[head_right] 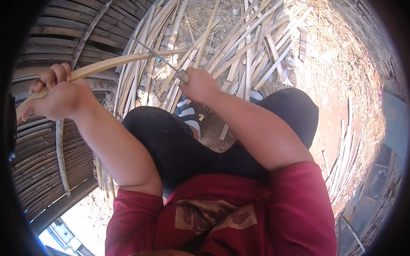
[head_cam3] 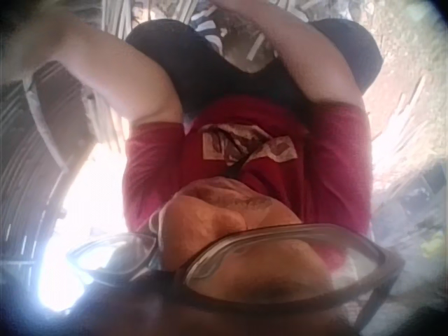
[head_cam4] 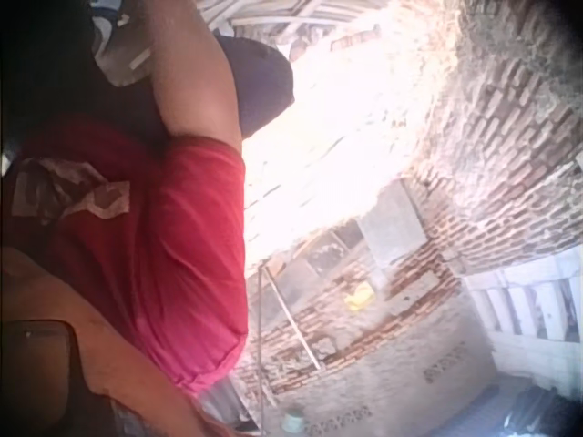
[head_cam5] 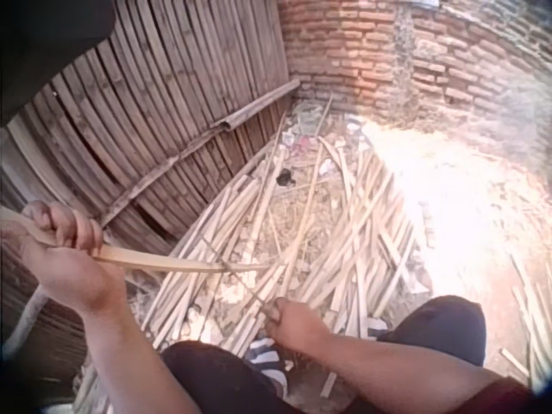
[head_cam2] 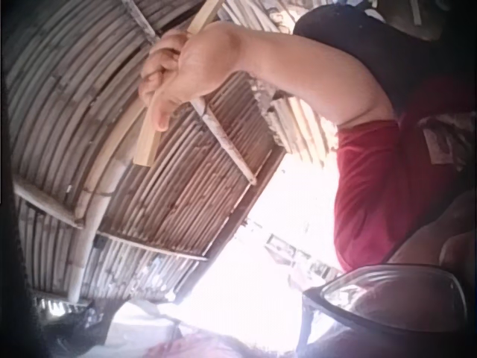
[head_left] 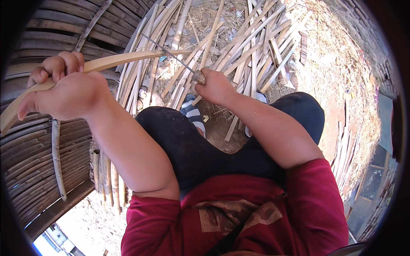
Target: The person shaves thin strips of bamboo using a machete while sitting on the ground, periodically bending and testing the flexibility of the material.
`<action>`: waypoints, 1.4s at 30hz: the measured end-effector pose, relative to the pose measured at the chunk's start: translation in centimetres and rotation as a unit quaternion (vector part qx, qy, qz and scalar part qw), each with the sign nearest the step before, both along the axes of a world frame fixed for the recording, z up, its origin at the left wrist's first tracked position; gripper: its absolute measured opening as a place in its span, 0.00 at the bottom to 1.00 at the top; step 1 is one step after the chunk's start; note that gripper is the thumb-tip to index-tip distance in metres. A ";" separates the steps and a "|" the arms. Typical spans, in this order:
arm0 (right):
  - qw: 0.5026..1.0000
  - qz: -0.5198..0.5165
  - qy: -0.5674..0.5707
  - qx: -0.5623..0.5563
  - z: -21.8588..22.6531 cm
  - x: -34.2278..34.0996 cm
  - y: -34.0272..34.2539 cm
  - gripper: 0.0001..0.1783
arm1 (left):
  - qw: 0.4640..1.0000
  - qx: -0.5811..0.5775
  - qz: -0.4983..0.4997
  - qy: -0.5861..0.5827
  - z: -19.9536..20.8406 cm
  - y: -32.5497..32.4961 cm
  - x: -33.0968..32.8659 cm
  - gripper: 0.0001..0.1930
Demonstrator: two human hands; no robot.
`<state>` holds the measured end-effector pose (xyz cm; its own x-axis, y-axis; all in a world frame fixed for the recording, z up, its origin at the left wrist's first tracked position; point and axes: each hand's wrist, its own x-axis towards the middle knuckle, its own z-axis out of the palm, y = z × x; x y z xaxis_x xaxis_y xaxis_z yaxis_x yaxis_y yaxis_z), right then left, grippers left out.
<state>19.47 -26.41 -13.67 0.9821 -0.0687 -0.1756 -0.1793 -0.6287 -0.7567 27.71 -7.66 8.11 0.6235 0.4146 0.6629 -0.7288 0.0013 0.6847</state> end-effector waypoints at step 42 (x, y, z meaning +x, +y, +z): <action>1.000 0.008 0.024 0.016 2.6 0.7 -1.4 0.16 | 1.000 -0.002 0.024 -0.007 -0.2 -0.5 0.5 0.39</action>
